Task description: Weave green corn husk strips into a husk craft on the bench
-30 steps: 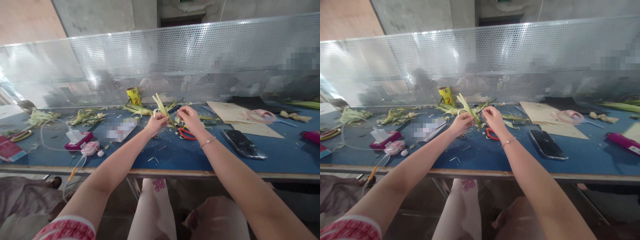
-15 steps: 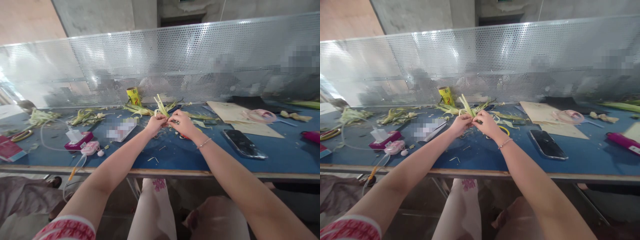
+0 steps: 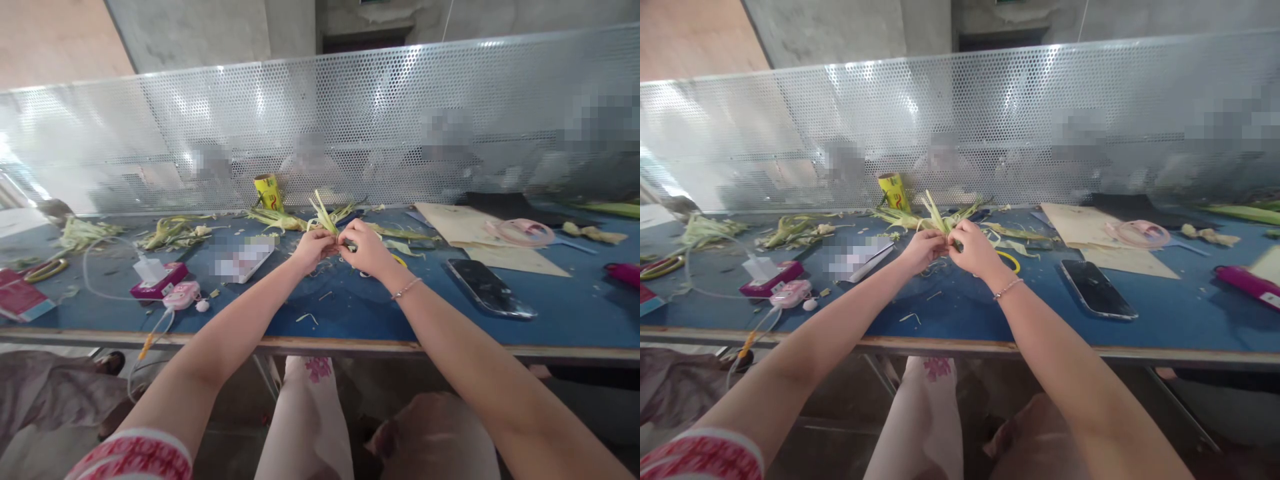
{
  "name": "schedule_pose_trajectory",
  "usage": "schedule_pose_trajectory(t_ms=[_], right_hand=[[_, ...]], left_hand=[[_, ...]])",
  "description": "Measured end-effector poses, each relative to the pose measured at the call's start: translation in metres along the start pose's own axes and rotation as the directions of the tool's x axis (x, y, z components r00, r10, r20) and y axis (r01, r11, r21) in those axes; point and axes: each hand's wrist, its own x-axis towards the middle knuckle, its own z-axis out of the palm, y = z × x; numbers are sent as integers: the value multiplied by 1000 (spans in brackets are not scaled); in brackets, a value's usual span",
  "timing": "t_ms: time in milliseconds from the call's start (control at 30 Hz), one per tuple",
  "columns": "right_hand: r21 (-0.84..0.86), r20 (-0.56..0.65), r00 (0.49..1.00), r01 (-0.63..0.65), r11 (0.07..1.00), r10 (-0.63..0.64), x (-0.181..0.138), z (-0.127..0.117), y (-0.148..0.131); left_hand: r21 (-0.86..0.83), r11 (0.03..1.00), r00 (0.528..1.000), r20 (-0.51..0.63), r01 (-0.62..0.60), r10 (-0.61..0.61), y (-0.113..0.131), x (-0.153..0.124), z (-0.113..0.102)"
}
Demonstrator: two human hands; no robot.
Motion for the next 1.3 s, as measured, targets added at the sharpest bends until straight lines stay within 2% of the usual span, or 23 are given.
schedule_pose_trajectory(t_ms=[167, 367, 533, 833, 967, 1167, 1300], right_hand=[[-145, 16, 1000, -20, 989, 22, 1, 3, -3], [-249, 38, 999, 40, 968, -32, 1, 2, -3], [-275, 58, 998, 26, 961, -11, 0, 1, -1], [-338, 81, 996, -3, 941, 32, 0, -2, -2], [-403, 111, 993, 16, 915, 32, -1, -3, -4], [-448, 151, 989, 63, 892, 6, -1, -3, -4], [-454, 198, 980, 116, 883, -27, -1, -3, -2]], left_hand=[[-11, 1000, 999, -36, -1, 1, -2, 0, 1], [-46, 999, 1000, -12, 12, -12, -3, 0, 2], [-35, 999, 999, -4, 35, -35, -4, 0, 1], [-14, 1000, 999, -50, -14, 13, -10, 2, 3], [2, 1000, 999, -45, 3, -3, -11, 3, 4], [100, 995, 994, -110, 6, 5, -10, 2, 7], [89, 996, 993, -114, 17, -7, -9, 1, 7]])
